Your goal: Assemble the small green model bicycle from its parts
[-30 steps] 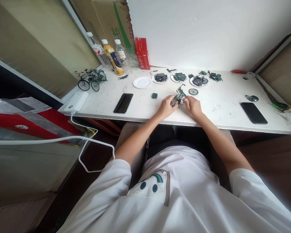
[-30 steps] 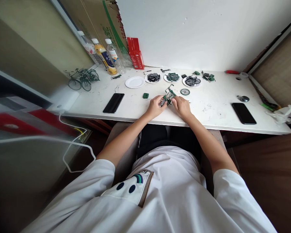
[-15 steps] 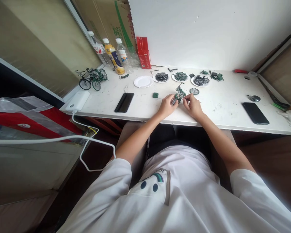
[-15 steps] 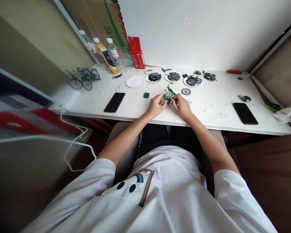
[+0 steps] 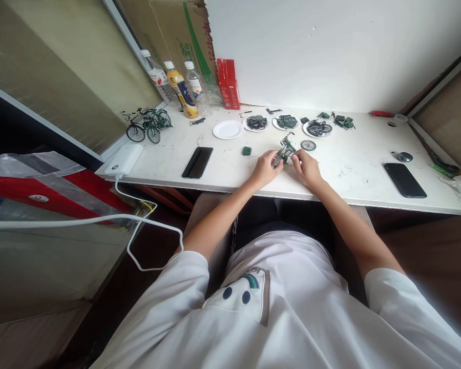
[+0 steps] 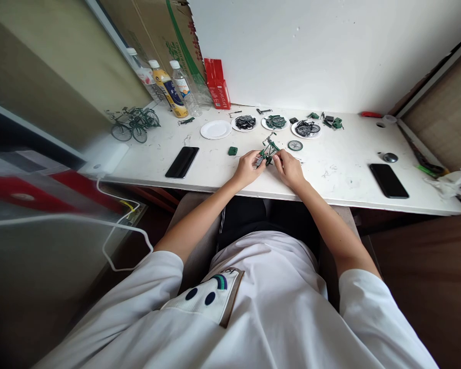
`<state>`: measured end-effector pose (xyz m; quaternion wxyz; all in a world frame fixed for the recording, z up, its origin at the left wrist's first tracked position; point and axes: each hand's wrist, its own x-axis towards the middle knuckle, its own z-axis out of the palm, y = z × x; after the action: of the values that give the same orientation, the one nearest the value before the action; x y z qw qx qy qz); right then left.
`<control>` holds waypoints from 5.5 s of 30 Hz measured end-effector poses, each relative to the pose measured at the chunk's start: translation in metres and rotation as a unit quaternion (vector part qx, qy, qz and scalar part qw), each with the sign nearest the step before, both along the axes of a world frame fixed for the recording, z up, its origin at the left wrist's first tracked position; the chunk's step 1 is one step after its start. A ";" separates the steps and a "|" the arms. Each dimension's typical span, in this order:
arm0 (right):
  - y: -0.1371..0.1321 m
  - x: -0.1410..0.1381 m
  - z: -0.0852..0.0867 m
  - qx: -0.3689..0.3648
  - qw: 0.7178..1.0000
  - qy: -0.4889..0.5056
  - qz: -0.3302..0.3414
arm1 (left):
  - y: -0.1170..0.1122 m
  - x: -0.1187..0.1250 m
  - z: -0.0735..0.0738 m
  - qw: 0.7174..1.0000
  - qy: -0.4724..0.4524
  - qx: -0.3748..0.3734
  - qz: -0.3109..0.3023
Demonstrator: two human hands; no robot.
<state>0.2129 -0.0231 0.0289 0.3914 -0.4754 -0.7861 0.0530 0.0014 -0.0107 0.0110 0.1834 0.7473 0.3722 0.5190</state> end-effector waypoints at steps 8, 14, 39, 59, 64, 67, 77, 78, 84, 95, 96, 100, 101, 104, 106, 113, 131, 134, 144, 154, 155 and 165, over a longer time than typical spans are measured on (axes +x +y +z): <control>-0.003 -0.001 0.001 -0.029 0.999 0.024 0.027 | 0.001 0.000 -0.001 1.000 0.021 0.009 0.014; -0.001 0.000 0.000 -0.010 0.999 0.031 0.018 | -0.001 -0.001 0.000 0.999 0.026 0.024 0.012; -0.001 0.000 0.001 -0.015 1.000 0.011 0.014 | -0.003 0.000 0.003 0.998 0.052 0.023 0.020; -0.002 -0.001 0.000 -0.039 0.998 0.031 0.041 | -0.003 0.000 0.005 0.997 0.070 0.015 0.032; 0.000 0.000 -0.001 -0.037 0.998 0.031 0.040 | -0.001 -0.001 0.003 0.997 0.071 0.012 0.028; 0.000 0.000 0.000 -0.040 0.998 0.024 0.030 | -0.001 -0.001 0.002 0.997 0.067 0.015 0.022; 0.001 0.001 0.002 -0.034 0.999 -0.005 0.008 | -0.002 -0.001 0.003 0.998 0.064 0.007 0.017; 0.001 0.001 0.002 -0.034 0.999 -0.005 0.008 | -0.002 -0.001 0.003 0.998 0.064 0.007 0.017; 0.001 0.000 0.002 -0.037 0.999 -0.011 0.005 | -0.002 -0.001 0.004 0.998 0.062 0.012 0.016; 0.001 -0.001 -0.003 -0.033 0.999 0.009 0.027 | -0.002 -0.002 0.005 0.998 0.054 0.006 0.019; 0.001 0.000 -0.004 -0.032 0.999 0.010 0.026 | -0.002 -0.002 0.005 0.998 0.055 0.006 0.019; 0.005 0.001 -0.007 -0.027 0.999 0.006 0.018 | -0.002 -0.002 0.004 0.998 0.057 0.009 0.015; 0.005 0.001 -0.007 -0.025 1.000 0.004 0.016 | -0.002 -0.002 0.004 0.998 0.058 0.009 0.015; 0.005 0.002 -0.007 -0.022 1.000 0.001 0.013 | -0.002 -0.002 0.004 0.998 0.061 0.009 0.017; 0.006 0.002 -0.007 -0.020 1.000 -0.001 0.006 | -0.003 -0.002 0.004 0.998 0.061 0.012 0.016; 0.002 0.001 -0.002 -0.024 0.999 -0.020 -0.012 | -0.004 0.000 0.005 0.997 0.068 0.015 0.017; 0.001 0.001 -0.003 -0.036 0.999 0.011 0.033 | 0.001 -0.002 -0.001 0.998 0.055 0.020 0.013; 0.003 0.002 -0.004 -0.037 0.999 0.008 0.030 | 0.000 -0.002 0.000 0.998 0.055 0.018 0.014; 0.003 0.002 -0.004 -0.043 0.999 -0.005 0.008 | -0.002 -0.001 0.002 0.998 0.063 0.020 0.013; 0.000 0.000 0.002 -0.057 0.998 -0.015 0.019 | -0.002 -0.001 0.002 0.998 0.062 0.022 0.023; -0.001 0.000 0.002 -0.057 0.998 -0.011 0.023 | -0.001 -0.001 0.002 0.998 0.060 0.022 0.023; 0.001 0.000 -0.002 -0.041 0.998 0.022 0.034 | 0.000 -0.002 0.000 0.999 0.045 0.018 0.015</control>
<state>0.2132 -0.0225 0.0271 0.3868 -0.4627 -0.7902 0.1091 -0.0004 -0.0103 0.0110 0.1451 0.7674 0.3820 0.4942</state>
